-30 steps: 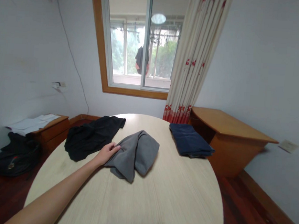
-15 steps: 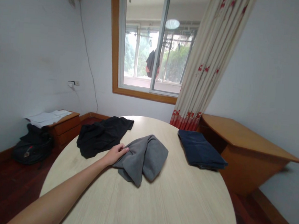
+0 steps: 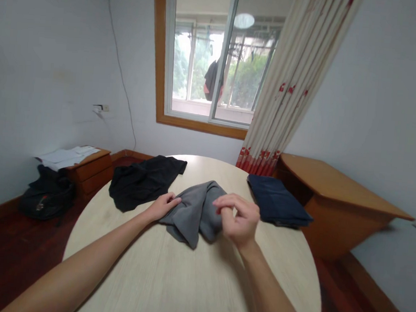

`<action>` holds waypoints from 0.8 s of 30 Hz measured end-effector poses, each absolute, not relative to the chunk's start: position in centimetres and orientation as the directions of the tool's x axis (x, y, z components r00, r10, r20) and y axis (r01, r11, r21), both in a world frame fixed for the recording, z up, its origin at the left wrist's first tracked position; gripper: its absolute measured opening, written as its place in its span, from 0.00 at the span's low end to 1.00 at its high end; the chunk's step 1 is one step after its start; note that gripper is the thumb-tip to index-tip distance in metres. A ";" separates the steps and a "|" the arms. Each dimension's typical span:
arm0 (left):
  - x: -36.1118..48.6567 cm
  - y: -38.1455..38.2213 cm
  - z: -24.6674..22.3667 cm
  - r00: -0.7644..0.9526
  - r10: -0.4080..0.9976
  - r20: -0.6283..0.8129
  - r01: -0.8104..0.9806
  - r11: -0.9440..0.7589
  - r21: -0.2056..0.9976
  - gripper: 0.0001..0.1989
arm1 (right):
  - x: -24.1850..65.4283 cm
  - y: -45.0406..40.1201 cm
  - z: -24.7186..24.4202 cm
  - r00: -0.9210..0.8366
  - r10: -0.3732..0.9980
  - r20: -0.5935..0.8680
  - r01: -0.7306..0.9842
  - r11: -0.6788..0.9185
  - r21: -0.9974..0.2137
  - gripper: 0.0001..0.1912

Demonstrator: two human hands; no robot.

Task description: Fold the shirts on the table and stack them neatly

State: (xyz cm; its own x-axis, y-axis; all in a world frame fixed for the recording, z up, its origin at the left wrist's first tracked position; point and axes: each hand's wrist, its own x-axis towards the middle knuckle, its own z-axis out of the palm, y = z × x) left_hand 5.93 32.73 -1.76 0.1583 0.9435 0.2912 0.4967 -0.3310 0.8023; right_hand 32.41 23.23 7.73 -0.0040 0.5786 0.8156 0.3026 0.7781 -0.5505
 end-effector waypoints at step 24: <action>7.4 29.7 0.4 0.444 0.835 0.325 0.215 -0.451 0.866 0.23 | 35.7 29.6 -0.2 -0.294 0.929 0.223 0.293 0.310 -0.905 0.19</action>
State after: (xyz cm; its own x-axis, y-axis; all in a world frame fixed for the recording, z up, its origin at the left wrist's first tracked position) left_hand 7.41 29.71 0.38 0.4436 0.8352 0.3250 0.2152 -0.4513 0.8660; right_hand 35.75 29.59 -0.19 -0.2938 0.9294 0.2233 0.2928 0.3099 -0.9046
